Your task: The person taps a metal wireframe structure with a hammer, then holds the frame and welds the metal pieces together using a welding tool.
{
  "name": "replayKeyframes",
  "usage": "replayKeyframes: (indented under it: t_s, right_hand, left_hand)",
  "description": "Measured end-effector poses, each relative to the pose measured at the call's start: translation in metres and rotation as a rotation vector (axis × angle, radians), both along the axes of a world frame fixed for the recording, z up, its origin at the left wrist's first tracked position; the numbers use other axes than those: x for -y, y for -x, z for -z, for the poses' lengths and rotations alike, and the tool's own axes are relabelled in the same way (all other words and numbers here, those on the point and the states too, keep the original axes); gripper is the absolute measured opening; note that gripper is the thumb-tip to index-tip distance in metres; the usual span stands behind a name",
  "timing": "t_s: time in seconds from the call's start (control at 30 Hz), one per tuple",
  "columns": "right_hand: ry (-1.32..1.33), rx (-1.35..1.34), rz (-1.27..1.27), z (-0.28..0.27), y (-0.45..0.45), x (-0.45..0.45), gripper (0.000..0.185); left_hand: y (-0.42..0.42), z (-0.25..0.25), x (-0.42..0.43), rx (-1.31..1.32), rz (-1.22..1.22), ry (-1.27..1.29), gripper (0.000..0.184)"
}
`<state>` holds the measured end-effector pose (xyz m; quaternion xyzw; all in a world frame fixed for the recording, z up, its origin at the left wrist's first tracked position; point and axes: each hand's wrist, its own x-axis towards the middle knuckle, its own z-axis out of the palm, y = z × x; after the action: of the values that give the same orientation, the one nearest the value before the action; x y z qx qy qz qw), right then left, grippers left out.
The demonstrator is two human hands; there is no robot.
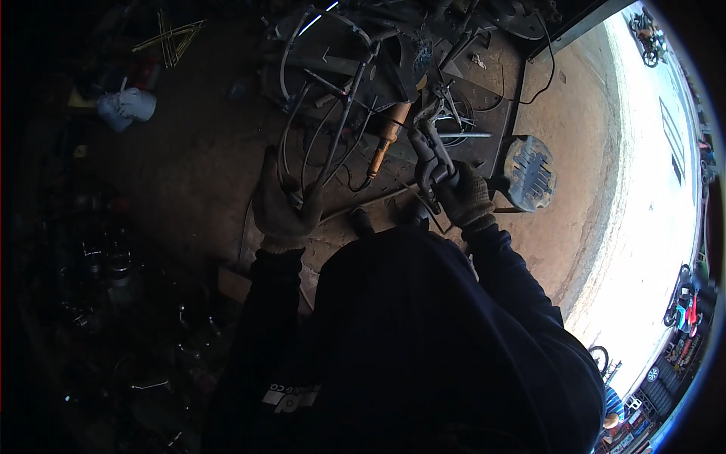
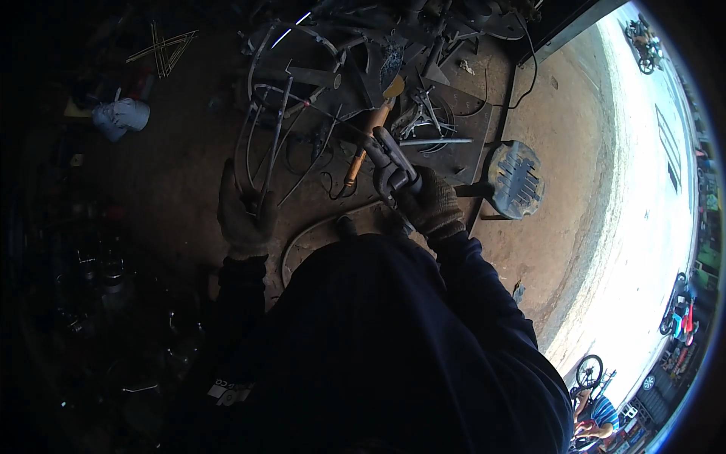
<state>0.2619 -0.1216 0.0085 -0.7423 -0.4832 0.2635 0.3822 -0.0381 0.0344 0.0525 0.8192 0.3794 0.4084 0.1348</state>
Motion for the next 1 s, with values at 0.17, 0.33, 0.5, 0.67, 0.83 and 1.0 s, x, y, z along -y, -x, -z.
replayKeyframes:
  t_s: [0.17, 0.33, 0.5, 0.67, 0.83, 1.0]
  right_hand:
    - [-0.004, -0.025, -0.005, 0.0, -0.003, -0.001, 0.049]
    - [0.063, 0.04, -0.058, 0.002, -0.005, -0.001, 0.058]
    - [0.075, 0.021, -0.046, -0.006, -0.001, -0.002, 0.059]
    - [0.101, 0.043, -0.046, -0.003, -0.002, -0.001, 0.06]
    - [0.066, 0.109, -0.027, -0.015, 0.0, -0.004, 0.05]
    - [0.128, 0.162, -0.018, -0.023, 0.005, -0.004, 0.05]
  left_hand:
    - [0.001, -0.003, 0.001, 0.005, 0.018, 0.064, 0.085]
    - [-0.003, -0.005, 0.0, 0.015, 0.02, -0.015, 0.084]
    - [-0.006, -0.008, -0.001, 0.015, 0.031, -0.036, 0.083]
    - [-0.005, -0.008, 0.0, 0.029, 0.023, 0.009, 0.084]
    - [-0.007, -0.014, 0.002, 0.0, 0.022, 0.047, 0.085]
    - [-0.011, -0.022, 0.004, -0.015, -0.007, 0.142, 0.088]
